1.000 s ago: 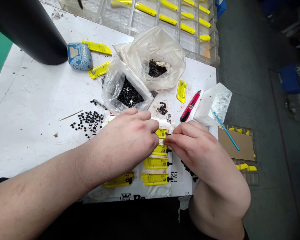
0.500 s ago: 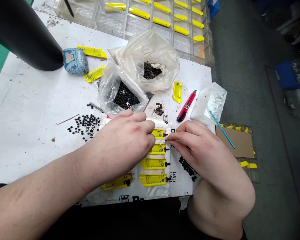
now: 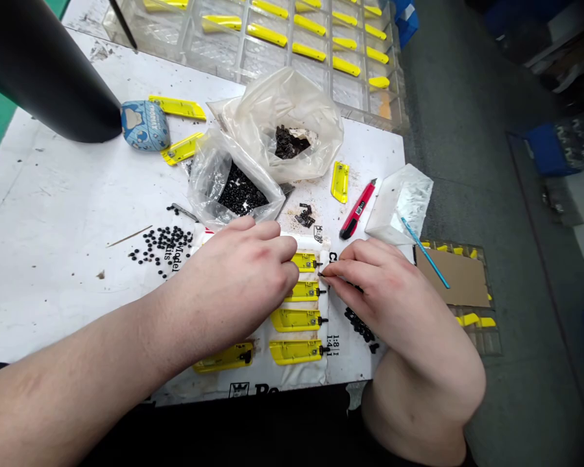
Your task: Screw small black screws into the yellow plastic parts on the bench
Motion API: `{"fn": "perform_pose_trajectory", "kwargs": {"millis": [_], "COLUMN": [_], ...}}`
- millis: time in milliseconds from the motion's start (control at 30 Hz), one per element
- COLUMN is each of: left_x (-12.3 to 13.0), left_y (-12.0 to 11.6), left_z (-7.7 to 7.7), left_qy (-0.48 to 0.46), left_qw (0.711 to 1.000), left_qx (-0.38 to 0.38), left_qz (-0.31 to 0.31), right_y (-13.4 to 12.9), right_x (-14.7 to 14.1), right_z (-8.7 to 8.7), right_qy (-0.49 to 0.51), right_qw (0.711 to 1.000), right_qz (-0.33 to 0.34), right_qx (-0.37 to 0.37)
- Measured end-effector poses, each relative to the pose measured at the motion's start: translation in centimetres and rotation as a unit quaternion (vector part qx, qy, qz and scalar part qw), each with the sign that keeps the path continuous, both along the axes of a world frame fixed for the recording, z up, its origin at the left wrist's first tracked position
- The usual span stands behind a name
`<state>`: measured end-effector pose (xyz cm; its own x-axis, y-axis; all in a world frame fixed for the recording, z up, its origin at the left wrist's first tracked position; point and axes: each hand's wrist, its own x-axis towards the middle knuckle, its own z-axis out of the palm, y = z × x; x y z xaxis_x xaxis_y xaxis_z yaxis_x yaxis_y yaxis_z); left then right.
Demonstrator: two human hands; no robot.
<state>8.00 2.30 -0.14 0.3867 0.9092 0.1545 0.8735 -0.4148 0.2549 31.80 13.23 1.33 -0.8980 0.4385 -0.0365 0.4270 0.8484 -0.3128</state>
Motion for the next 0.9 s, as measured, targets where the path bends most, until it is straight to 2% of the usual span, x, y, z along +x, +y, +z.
{"fn": "perform_pose_trajectory", "kwargs": {"millis": [367,533,667,733,800,900], "left_x": [0.0,0.3,0.0,0.0,0.2,0.6], "left_y": [-0.2,-0.6,-0.6,-0.6,-0.8,-0.9], "left_z": [0.3,0.9,1.1,1.4,1.7,2.1], "left_qy": [-0.026,-0.034,-0.038,-0.053,-0.084,-0.180], "left_qw": [0.999,0.997,0.995,0.993,0.989,0.971], "left_qx": [-0.020,-0.047,-0.075,-0.085,-0.090,-0.101], "left_qz": [0.013,0.045,0.055,0.067,0.080,0.120], "right_y": [-0.3,-0.6,0.2,0.6,0.8,0.7], "right_x": [0.0,0.6,1.0,1.1,1.2,0.9], "right_z": [-0.3,-1.8,-3.7,-4.1,-3.7,-2.1], "right_qy": [0.014,0.034,0.046,0.045,0.057,0.107], "right_qw": [0.999,0.999,0.999,0.999,0.998,0.994], "right_qz": [-0.019,-0.012,0.005,0.010,0.019,0.033], "right_qx": [-0.038,-0.023,0.010,0.008,0.005,-0.007]}}
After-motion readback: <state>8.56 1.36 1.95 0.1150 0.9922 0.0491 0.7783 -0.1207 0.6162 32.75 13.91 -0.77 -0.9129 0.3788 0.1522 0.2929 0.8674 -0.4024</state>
